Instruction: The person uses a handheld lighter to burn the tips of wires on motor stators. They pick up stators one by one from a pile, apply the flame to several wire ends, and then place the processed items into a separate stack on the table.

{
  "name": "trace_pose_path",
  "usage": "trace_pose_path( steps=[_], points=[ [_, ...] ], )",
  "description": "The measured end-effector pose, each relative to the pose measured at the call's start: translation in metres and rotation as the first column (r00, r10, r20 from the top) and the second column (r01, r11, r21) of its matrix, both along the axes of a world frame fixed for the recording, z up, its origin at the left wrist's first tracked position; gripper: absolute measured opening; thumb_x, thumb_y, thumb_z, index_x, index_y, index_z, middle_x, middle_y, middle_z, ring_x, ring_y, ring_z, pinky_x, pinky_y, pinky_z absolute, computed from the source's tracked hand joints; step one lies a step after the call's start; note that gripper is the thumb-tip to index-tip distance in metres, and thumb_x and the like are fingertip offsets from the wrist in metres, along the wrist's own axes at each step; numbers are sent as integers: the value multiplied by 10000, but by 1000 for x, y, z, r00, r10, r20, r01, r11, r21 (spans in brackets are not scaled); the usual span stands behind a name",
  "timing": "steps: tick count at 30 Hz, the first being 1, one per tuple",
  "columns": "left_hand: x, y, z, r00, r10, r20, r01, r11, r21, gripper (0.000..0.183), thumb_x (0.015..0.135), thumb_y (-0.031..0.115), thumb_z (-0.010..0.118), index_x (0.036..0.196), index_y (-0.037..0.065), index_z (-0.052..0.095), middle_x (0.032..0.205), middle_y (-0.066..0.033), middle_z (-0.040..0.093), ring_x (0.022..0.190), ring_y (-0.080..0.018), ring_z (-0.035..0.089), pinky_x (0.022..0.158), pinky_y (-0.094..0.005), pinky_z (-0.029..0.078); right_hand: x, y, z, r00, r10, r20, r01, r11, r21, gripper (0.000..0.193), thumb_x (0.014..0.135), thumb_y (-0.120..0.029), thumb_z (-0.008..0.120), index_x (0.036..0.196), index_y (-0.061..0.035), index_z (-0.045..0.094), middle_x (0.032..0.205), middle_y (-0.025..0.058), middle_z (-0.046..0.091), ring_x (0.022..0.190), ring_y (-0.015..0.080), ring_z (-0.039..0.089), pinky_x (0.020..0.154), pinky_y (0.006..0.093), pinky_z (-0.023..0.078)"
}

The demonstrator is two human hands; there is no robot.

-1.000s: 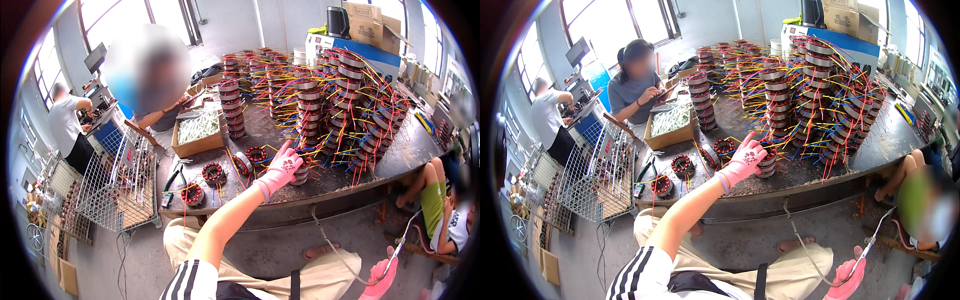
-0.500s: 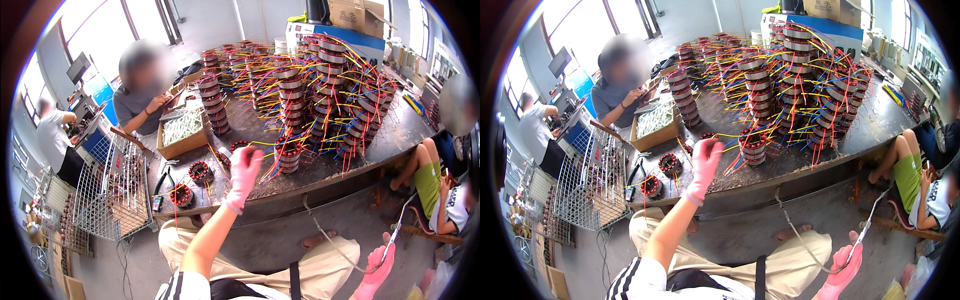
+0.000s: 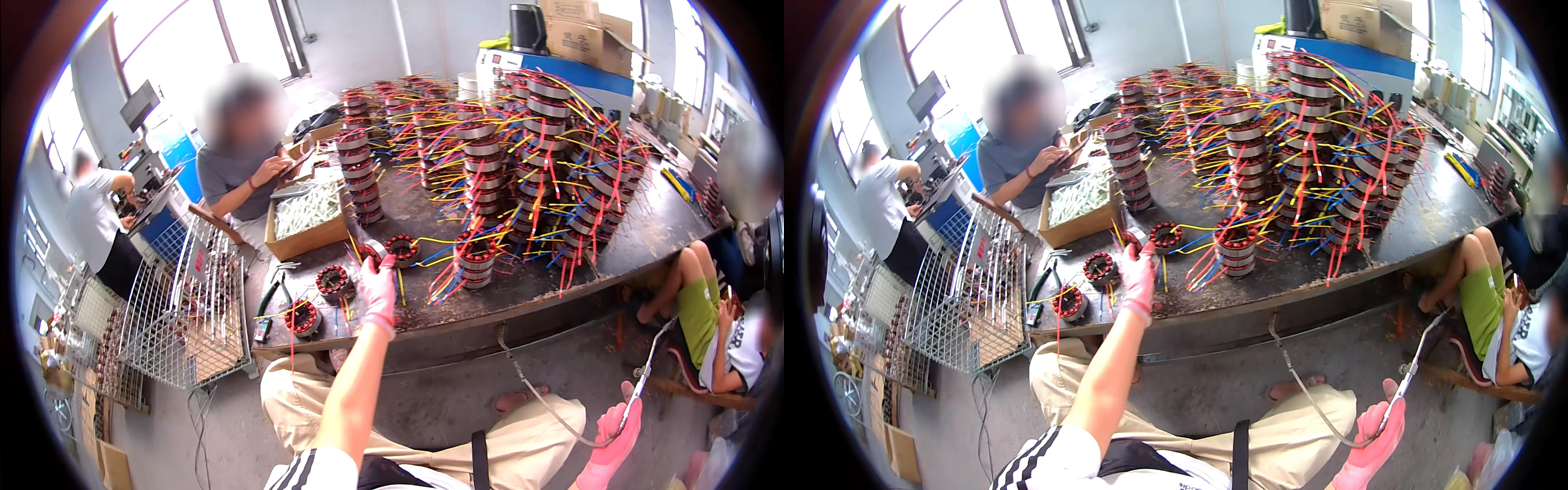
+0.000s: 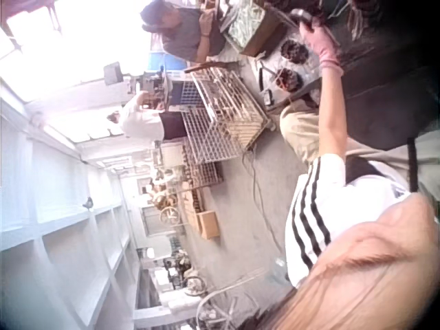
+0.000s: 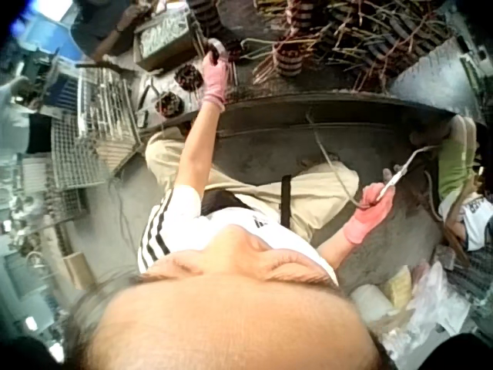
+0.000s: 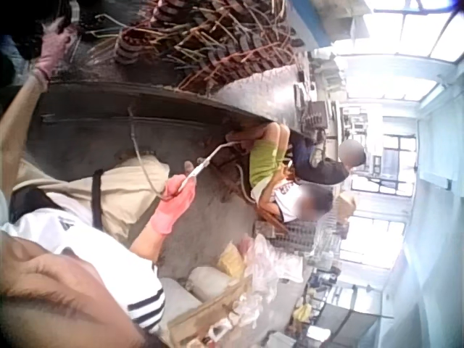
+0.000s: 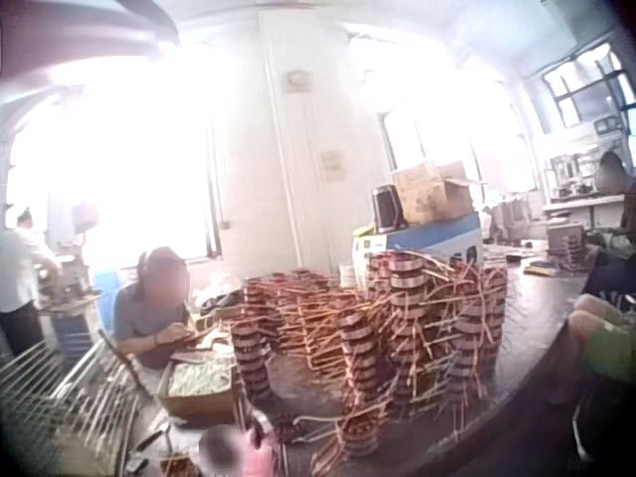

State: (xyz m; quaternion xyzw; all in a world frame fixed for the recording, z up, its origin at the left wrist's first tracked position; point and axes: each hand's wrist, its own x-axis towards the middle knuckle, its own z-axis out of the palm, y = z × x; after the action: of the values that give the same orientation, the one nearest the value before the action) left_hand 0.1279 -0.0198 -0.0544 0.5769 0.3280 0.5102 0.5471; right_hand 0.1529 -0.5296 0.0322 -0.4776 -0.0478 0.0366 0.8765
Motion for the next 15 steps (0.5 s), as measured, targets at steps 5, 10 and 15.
trace_pose_path(
  steps=[5, 10, 15],
  points=[
    [-23, -52, 104, 863, 97, -497, 342, 611, 714, 335, 808, 94, 679, 1116, 0, 583, 959, -110, 625, 869, -253, 624, 751, -322, 483, -4, -2, 15, 995, -85, -44, 82, 993, -84, 459, 1001, -324, 421, 1171, 95, 503, 483, -72, 256, 416, 19, 198, 410, 213, 141],
    [16, -92, 152, 728, 19, -685, 645, 321, 694, 405, 798, 180, 676, 1185, 104, 585, 1047, -73, 614, 947, -288, 616, 769, -359, 494, -9, -2, 14, 997, -55, -50, 52, 997, -57, 450, 999, -316, 430, 1175, 92, 503, 480, -76, 259, 419, 20, 203, 412, 215, 143],
    [52, -83, 131, 633, 48, -773, 730, 297, 616, 398, 802, 186, 662, 1186, 114, 585, 1086, -61, 608, 990, -267, 607, 804, -364, 489, -12, -4, 15, 998, -48, -31, 46, 998, -48, 456, 1000, -323, 440, 1194, 86, 500, 486, -77, 241, 418, 22, 200, 410, 217, 141]
  ],
)
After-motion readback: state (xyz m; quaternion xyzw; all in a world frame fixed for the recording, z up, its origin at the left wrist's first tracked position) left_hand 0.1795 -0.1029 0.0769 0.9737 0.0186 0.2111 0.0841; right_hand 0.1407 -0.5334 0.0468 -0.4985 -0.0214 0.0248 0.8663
